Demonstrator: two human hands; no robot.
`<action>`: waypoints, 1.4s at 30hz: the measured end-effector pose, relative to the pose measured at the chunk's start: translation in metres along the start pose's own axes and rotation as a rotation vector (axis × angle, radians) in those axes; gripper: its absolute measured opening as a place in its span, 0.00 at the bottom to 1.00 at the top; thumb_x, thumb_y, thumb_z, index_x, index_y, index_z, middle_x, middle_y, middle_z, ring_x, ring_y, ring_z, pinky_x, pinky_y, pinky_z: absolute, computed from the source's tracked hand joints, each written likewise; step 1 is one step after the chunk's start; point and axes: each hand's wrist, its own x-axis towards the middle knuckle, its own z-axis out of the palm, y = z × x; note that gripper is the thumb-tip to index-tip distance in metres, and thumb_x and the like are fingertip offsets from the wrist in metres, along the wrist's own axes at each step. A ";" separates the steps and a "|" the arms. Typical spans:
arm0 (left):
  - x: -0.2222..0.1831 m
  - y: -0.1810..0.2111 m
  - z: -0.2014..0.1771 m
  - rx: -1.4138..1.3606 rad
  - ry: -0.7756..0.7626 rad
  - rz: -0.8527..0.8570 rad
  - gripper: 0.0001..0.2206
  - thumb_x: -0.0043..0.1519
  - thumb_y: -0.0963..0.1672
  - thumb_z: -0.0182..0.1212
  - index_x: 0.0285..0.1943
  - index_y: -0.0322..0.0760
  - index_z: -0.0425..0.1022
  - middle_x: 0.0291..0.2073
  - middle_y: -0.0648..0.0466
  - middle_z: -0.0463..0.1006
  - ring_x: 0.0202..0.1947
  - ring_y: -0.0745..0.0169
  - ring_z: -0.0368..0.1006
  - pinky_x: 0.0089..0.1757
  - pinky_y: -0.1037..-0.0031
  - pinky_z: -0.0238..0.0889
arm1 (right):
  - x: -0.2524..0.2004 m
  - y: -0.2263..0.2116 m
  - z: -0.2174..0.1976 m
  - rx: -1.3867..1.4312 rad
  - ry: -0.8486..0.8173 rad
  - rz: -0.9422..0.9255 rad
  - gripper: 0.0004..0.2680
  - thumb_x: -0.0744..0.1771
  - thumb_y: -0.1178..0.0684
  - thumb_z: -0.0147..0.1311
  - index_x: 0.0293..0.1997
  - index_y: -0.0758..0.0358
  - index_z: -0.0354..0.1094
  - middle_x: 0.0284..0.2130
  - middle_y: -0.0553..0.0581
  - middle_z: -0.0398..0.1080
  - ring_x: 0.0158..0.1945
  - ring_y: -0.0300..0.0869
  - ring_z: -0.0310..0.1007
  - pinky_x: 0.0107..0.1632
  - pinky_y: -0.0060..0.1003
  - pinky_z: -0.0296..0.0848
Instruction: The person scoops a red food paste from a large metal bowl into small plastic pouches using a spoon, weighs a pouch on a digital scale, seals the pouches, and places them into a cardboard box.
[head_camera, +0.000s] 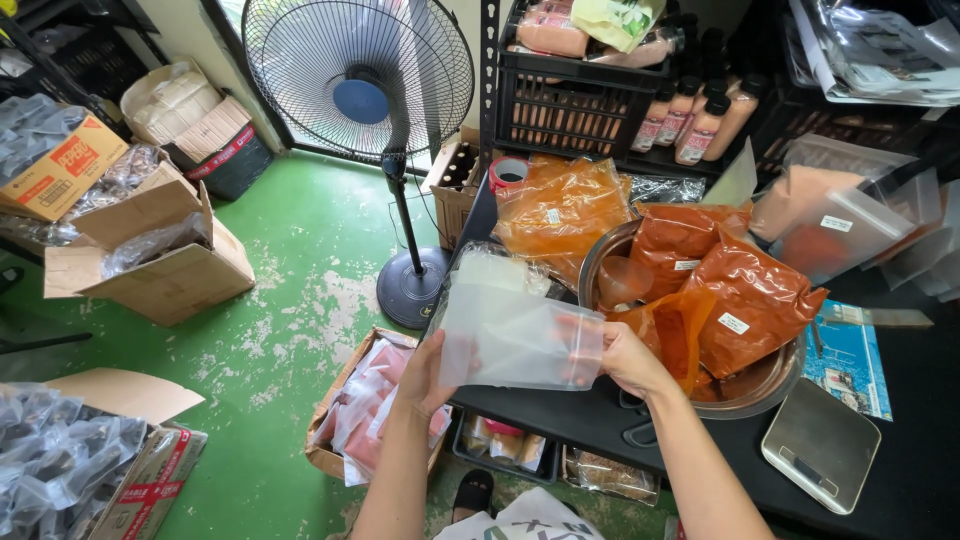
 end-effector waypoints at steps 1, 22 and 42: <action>0.001 -0.003 -0.003 -0.001 0.002 0.003 0.17 0.64 0.52 0.59 0.49 0.37 0.80 0.44 0.47 0.84 0.46 0.47 0.80 0.52 0.52 0.71 | 0.000 0.002 0.000 -0.001 -0.003 0.001 0.16 0.59 0.69 0.65 0.52 0.70 0.76 0.45 0.67 0.78 0.31 0.54 0.83 0.25 0.47 0.85; -0.031 0.002 0.005 0.325 0.281 0.125 0.16 0.68 0.47 0.54 0.53 0.27 0.77 0.43 0.43 0.82 0.44 0.45 0.81 0.50 0.51 0.72 | 0.000 0.023 0.009 0.033 -0.046 0.026 0.14 0.59 0.69 0.65 0.48 0.70 0.77 0.48 0.65 0.78 0.32 0.56 0.82 0.23 0.47 0.85; -0.061 0.013 0.033 0.819 0.595 0.242 0.17 0.67 0.50 0.50 0.43 0.32 0.77 0.72 0.47 0.65 0.67 0.62 0.65 0.51 0.74 0.61 | 0.005 0.028 0.001 -0.295 -0.091 0.260 0.20 0.62 0.60 0.63 0.61 0.56 0.74 0.53 0.56 0.79 0.37 0.43 0.78 0.37 0.39 0.82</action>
